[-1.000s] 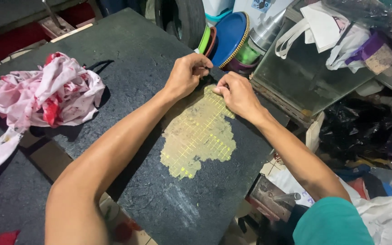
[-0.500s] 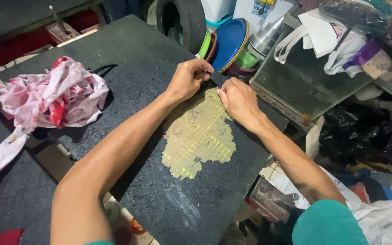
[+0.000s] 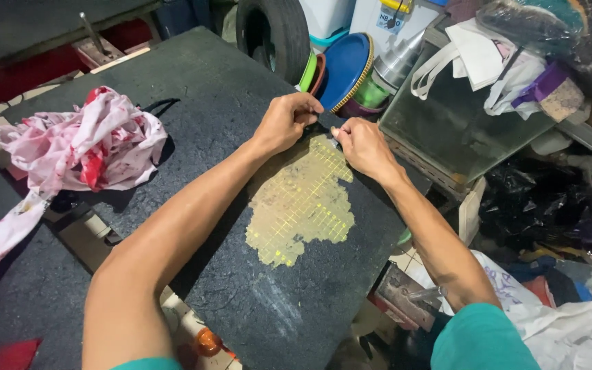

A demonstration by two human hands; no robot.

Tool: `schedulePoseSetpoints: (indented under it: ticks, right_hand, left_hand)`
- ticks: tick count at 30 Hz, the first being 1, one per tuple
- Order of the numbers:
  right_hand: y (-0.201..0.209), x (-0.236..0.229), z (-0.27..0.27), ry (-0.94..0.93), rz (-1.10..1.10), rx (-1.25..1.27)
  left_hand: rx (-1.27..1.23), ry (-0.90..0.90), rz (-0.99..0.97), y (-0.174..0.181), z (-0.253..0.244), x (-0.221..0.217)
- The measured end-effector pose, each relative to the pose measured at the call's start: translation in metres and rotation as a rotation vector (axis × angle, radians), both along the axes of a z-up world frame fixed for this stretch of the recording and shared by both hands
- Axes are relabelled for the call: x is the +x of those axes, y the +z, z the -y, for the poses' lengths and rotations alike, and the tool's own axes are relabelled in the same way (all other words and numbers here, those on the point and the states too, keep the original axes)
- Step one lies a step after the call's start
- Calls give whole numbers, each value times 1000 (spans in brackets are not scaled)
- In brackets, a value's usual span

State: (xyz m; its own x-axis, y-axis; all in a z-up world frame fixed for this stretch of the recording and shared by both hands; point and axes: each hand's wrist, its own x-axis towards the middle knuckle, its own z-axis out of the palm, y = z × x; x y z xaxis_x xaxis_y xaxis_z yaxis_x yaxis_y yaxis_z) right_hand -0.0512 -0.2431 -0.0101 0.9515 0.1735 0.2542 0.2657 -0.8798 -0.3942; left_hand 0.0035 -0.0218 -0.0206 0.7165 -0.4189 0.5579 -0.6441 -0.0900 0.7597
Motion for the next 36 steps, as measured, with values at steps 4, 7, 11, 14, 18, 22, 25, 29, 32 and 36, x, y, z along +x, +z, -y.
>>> schedulePoseSetpoints:
  ticks: [4, 7, 11, 14, 18, 22, 25, 29, 32, 36]
  right_hand:
    - [3, 1, 5, 30, 13, 73]
    - [16, -6, 1, 19, -10, 116]
    - [27, -13, 0, 20, -27, 190]
    - [30, -10, 3, 28, -54, 267]
    - [26, -2, 13, 41, -100, 314]
    - [36, -8, 10, 5, -144, 392]
    - [40, -14, 5, -48, -208, 453]
    - [47, -20, -1, 24, -214, 653]
    - [58, -31, -17, 68, -112, 585]
    - [32, -3, 13, -87, 144, 438]
  left_hand:
    - [16, -22, -2, 9, -1, -7]
    - [39, -43, -12, 15, 2, -11]
    - [166, -102, -32, 20, 10, -13]
    - [257, -126, -44, 31, 14, -15]
    - [287, -139, -77, 30, 24, -9]
    - [290, -123, -85, 26, 29, -6]
    - [280, -133, -116, 21, 31, -7]
    - [228, -93, -119, 14, 39, -4]
    - [233, -69, -95, 10, 42, -3]
    - [254, -110, -77, 18, 32, -5]
